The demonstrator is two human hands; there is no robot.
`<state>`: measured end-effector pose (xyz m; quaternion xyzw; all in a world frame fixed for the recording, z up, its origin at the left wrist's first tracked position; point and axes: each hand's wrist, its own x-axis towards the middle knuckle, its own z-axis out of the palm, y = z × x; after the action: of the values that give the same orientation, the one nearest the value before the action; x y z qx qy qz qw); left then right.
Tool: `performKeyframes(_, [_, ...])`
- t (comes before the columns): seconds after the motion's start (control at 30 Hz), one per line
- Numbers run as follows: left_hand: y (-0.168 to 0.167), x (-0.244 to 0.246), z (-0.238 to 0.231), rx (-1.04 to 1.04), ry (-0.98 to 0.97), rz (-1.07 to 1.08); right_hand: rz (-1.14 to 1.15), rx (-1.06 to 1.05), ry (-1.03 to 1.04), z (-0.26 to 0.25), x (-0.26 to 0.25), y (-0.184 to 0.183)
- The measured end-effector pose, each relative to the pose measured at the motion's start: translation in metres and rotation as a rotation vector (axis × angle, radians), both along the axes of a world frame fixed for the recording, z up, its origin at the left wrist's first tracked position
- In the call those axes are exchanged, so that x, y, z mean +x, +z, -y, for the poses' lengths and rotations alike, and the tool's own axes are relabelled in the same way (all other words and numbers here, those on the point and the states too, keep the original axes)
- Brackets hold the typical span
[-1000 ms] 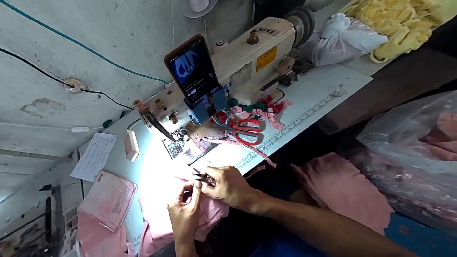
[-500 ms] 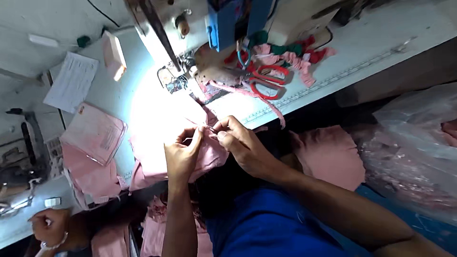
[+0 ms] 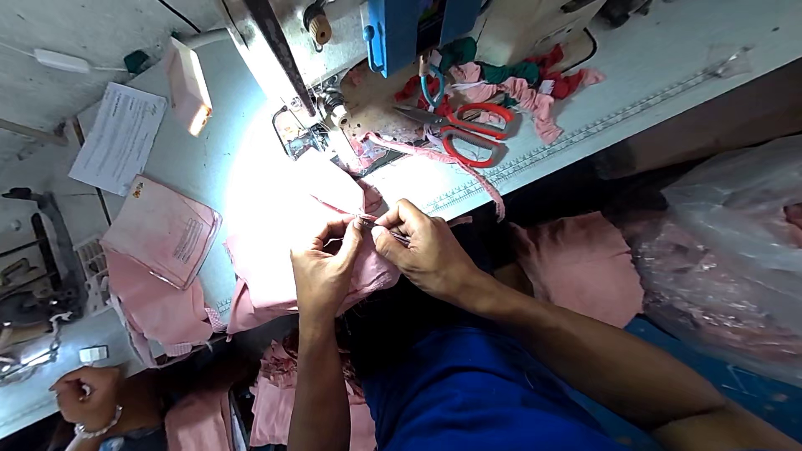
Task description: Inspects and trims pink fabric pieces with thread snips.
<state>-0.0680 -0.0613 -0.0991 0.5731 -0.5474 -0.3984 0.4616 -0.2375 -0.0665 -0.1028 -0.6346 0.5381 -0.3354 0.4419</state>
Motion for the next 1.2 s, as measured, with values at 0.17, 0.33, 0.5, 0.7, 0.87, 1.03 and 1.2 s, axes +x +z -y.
performKeyframes(0.17, [0.001,-0.001,-0.001,-0.004,0.014,0.009,0.054,0.045,-0.011,0.002,0.001,0.001])
performKeyframes(0.33, [0.000,-0.001,-0.001,-0.023,0.009,0.031,0.064,0.080,-0.002,0.003,0.000,0.003])
performKeyframes(0.5, [-0.004,-0.003,-0.002,-0.014,0.023,0.008,0.054,0.113,-0.001,0.004,-0.001,0.005])
performKeyframes(0.7, [-0.002,-0.001,-0.001,-0.031,0.017,0.038,0.115,0.129,0.005,0.007,0.002,0.002])
performKeyframes(0.87, [-0.001,0.001,-0.001,-0.029,-0.004,0.012,0.301,0.099,0.050,0.014,0.001,-0.013])
performKeyframes(1.03, [-0.002,-0.001,-0.001,-0.032,-0.002,-0.030,0.434,0.150,0.071,0.017,-0.003,-0.018])
performKeyframes(1.2, [-0.003,0.000,-0.002,-0.038,0.003,0.003,0.211,0.092,0.052,0.015,-0.004,-0.006])
